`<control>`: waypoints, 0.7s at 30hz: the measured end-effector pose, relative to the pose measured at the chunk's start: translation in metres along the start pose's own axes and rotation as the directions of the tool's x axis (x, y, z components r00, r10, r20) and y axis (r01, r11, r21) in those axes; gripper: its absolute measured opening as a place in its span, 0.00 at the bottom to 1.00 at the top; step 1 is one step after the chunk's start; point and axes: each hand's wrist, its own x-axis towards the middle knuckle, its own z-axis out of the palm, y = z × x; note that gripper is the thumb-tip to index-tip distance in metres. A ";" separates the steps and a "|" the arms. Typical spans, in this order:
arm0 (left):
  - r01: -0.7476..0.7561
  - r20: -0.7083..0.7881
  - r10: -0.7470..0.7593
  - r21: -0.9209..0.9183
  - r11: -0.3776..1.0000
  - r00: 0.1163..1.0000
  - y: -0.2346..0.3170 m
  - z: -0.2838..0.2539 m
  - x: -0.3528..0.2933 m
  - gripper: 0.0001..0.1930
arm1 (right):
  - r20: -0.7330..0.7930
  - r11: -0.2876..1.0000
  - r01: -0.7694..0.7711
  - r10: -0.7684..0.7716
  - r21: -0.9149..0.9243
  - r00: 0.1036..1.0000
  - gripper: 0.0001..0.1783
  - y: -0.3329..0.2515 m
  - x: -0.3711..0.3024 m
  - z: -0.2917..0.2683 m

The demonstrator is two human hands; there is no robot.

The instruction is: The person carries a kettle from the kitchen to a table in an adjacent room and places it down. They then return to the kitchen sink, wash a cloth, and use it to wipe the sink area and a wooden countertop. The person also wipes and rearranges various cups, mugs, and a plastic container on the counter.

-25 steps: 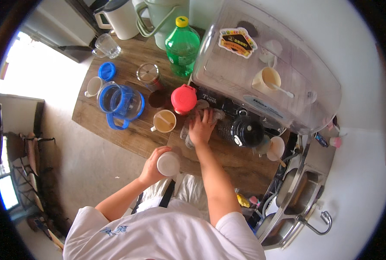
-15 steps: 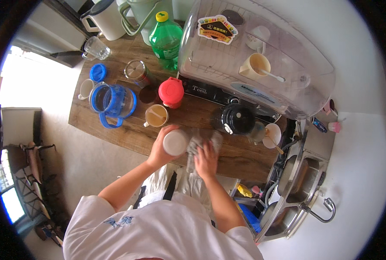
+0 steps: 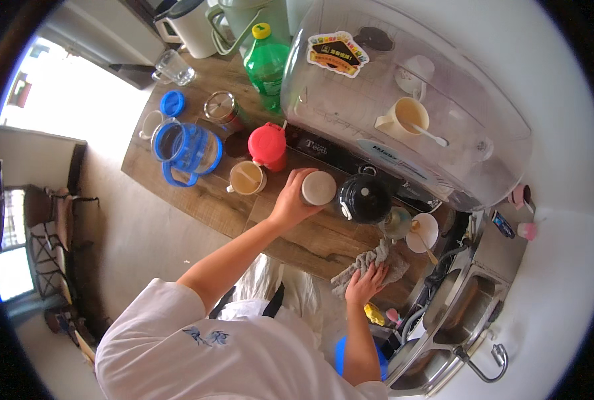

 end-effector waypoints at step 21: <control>0.522 -0.247 -0.466 0.270 0.809 0.850 -0.102 -0.131 -0.071 0.24 | -0.100 0.628 0.695 -0.712 0.351 0.694 0.28 -0.227 0.023 0.016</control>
